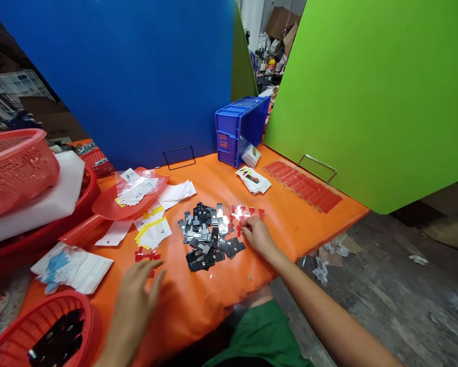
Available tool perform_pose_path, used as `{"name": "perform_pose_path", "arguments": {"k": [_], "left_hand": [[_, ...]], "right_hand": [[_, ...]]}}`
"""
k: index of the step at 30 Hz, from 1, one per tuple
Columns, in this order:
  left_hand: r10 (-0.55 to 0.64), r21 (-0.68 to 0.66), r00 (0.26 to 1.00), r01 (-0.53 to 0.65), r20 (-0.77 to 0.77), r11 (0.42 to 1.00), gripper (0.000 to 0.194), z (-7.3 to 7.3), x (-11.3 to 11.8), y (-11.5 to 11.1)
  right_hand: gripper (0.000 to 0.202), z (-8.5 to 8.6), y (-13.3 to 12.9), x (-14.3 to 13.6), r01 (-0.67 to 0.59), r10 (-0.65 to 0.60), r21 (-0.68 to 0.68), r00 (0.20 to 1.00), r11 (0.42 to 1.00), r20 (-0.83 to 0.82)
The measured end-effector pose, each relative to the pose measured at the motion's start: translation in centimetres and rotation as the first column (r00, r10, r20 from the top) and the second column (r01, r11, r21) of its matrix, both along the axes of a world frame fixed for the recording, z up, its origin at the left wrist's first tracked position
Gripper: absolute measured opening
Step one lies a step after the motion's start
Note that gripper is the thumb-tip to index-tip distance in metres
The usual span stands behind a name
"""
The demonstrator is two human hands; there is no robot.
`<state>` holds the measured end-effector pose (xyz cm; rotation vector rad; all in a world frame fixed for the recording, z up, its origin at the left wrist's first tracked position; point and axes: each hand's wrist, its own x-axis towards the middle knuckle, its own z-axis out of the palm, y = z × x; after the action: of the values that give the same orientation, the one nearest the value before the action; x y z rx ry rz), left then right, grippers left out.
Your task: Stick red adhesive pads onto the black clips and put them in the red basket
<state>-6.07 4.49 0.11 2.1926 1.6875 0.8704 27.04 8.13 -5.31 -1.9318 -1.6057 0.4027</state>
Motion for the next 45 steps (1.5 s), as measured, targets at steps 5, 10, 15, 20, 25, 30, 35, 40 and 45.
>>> {"name": "perform_pose_path", "arguments": {"k": [5, 10, 15, 20, 25, 30, 35, 40, 45], "left_hand": [[-0.372, -0.038, 0.921, 0.370, -0.113, 0.928, 0.026, -1.6, 11.7, 2.7], [-0.480, -0.034, 0.836, 0.490, -0.265, 0.871, 0.027, -2.9, 17.0, 4.6], [-0.413, -0.041, 0.818, 0.435, -0.401, 0.900, 0.038, -4.9, 17.8, 5.2], [-0.386, -0.029, 0.820, 0.414, -0.422, 0.910, 0.043, -5.7, 17.2, 5.0], [-0.379, -0.018, 0.826, 0.409, -0.418, 0.912, 0.046, -5.8, 16.8, 4.8], [-0.380, -0.033, 0.831, 0.402, -0.406, 0.915, 0.045, -6.2, 17.0, 4.7], [-0.397, -0.065, 0.867, 0.397, -0.301, 0.916, 0.043, -5.9, 17.1, 4.9], [-0.226, -0.078, 0.966, 0.218, -0.123, 0.973, 0.032, -3.9, 13.7, 7.3], [-0.016, -0.163, 0.980, -0.016, -0.196, 0.987, 0.032, -3.3, 10.2, 11.4]], "right_hand": [[0.009, -1.0, 1.2, -0.7, 0.057, -0.054, -0.054, 0.997, 0.997, 0.051], [0.007, -0.9, 1.2, -0.6, 0.046, -0.040, -0.078, 0.995, 0.996, 0.086], [0.012, -0.9, 0.1, -1.4, 0.029, -0.039, 0.052, 0.980, 0.998, 0.194], [0.016, -1.2, 0.0, -1.7, 0.020, -0.035, 0.087, 0.985, 0.996, 0.171], [0.009, -1.4, 0.2, -1.4, 0.038, -0.052, 0.132, 0.993, 0.991, 0.104], [0.010, -1.6, -0.5, -1.0, 0.080, -0.038, 0.215, 0.981, 0.973, -0.190], [0.019, -0.4, -1.6, -0.4, 0.239, -0.089, 0.182, 0.803, 0.954, -0.590], [0.030, 2.2, -3.0, -0.5, 0.245, -0.088, 0.094, 0.641, 0.965, -0.763], [0.031, 3.6, -3.9, -3.2, 0.127, -0.029, 0.051, 0.556, 0.991, -0.830]]}}
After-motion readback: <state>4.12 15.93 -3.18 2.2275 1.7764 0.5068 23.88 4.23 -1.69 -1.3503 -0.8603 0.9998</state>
